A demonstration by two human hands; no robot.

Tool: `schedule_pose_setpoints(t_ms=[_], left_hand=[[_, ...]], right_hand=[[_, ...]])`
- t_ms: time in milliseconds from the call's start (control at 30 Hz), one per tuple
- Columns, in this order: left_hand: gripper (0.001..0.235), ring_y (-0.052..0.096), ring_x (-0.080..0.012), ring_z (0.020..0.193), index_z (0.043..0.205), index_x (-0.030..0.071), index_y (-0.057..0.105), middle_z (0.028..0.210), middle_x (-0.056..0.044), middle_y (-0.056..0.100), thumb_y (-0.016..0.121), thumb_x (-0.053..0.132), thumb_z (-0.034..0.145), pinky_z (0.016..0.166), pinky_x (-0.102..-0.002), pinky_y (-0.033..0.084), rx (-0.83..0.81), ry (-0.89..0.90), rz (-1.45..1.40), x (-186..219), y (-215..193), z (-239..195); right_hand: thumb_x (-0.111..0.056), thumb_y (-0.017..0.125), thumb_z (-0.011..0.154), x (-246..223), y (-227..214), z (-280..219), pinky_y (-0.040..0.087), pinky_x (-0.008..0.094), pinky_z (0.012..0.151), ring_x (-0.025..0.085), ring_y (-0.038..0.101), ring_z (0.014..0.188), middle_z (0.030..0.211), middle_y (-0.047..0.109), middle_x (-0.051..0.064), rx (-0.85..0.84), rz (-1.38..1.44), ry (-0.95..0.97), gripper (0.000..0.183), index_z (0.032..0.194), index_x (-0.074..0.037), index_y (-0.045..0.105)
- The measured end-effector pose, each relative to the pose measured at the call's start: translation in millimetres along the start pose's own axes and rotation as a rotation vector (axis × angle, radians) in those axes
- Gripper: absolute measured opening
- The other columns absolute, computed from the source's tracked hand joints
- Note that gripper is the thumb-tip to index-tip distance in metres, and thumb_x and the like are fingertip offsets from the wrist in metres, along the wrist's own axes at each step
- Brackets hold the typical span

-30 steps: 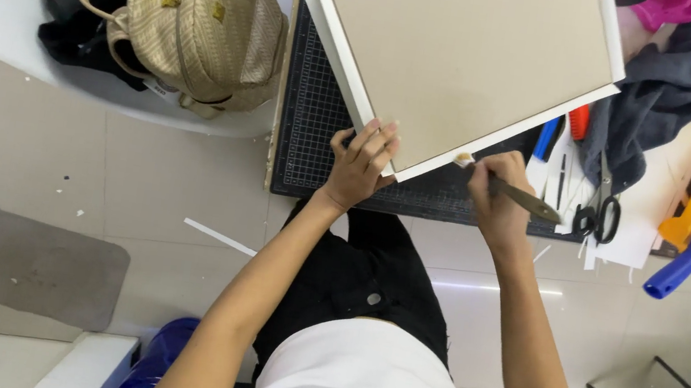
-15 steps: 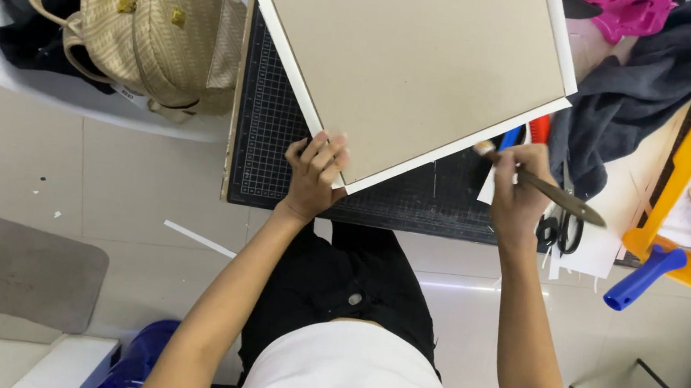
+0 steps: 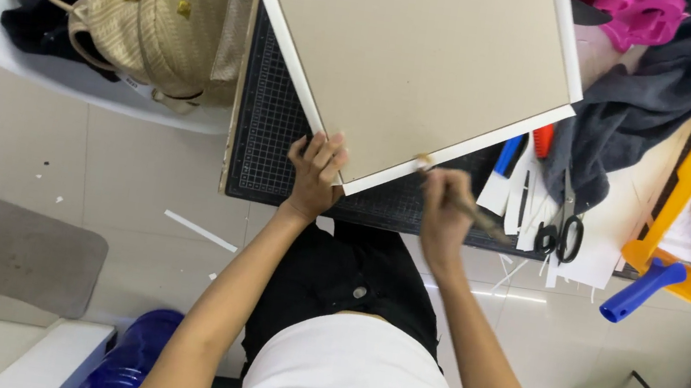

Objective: Trimming excess paper from the edges of a handmade box using scissors and smoothing it down with a squeegee.

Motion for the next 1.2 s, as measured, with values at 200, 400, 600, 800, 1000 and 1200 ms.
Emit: schedule_pose_setpoints(t_ms=[200,400,600,800,1000,1200], left_hand=[[0.049,0.035,-0.0323,0.146,0.134,0.014,0.048,0.148,-0.011,0.050,0.027,0.050,0.107,0.107,-0.059,0.027,0.010,-0.056,-0.027,7,7,-6],[0.056,0.038,-0.0313,0.144,0.136,0.014,0.049,0.147,-0.011,0.051,0.020,0.052,0.107,0.107,-0.059,0.024,0.025,-0.093,-0.029,14,2,1],[0.053,0.039,-0.0318,0.143,0.138,0.013,0.048,0.147,-0.012,0.051,0.023,0.049,0.108,0.106,-0.060,0.023,0.056,-0.087,-0.033,17,6,4],[0.054,0.038,-0.0328,0.145,0.140,0.012,0.049,0.148,-0.012,0.050,0.020,0.046,0.108,0.106,-0.059,0.024,0.073,-0.104,-0.042,19,8,1],[0.055,0.034,-0.0307,0.147,0.141,0.013,0.048,0.150,-0.010,0.048,0.018,0.046,0.109,0.108,-0.058,0.020,0.061,-0.120,-0.071,21,5,4],[0.052,0.038,-0.0310,0.145,0.141,0.013,0.049,0.149,-0.009,0.050,0.021,0.043,0.110,0.107,-0.057,0.022,0.075,-0.108,-0.044,20,8,0]], right_hand=[[-0.010,0.064,0.098,-60,14,-26,0.048,0.032,0.058,0.024,0.065,0.064,0.073,0.067,0.008,-0.336,0.135,0.003,0.011,0.087,-0.009,0.065],[-0.005,0.066,0.095,-74,20,-22,0.051,0.035,0.064,0.029,0.065,0.078,0.082,0.065,0.009,-0.329,-0.008,-0.262,0.006,0.090,-0.006,0.063],[-0.002,0.064,0.096,-72,27,-25,0.052,0.032,0.073,0.027,0.061,0.081,0.087,0.065,0.009,-0.349,-0.047,-0.440,0.004,0.094,-0.005,0.063],[0.000,0.062,0.096,-88,27,-25,0.051,0.031,0.070,0.027,0.059,0.079,0.085,0.064,0.009,-0.324,-0.033,-0.442,0.005,0.093,-0.004,0.063],[0.000,0.059,0.098,-56,16,-16,0.044,0.025,0.059,0.021,0.054,0.063,0.065,0.055,0.000,-0.249,0.046,-0.355,0.026,0.074,-0.011,0.059],[-0.004,0.061,0.102,-88,28,-38,0.047,0.036,0.062,0.029,0.063,0.071,0.078,0.062,0.014,-0.155,-0.051,-0.182,0.011,0.091,-0.002,0.063]])
Point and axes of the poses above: each hand's wrist, its own z-axis towards the middle knuckle, its own y-axis out of the palm, x = y × z, the point moved 1 cm from there along z, towards the middle knuckle
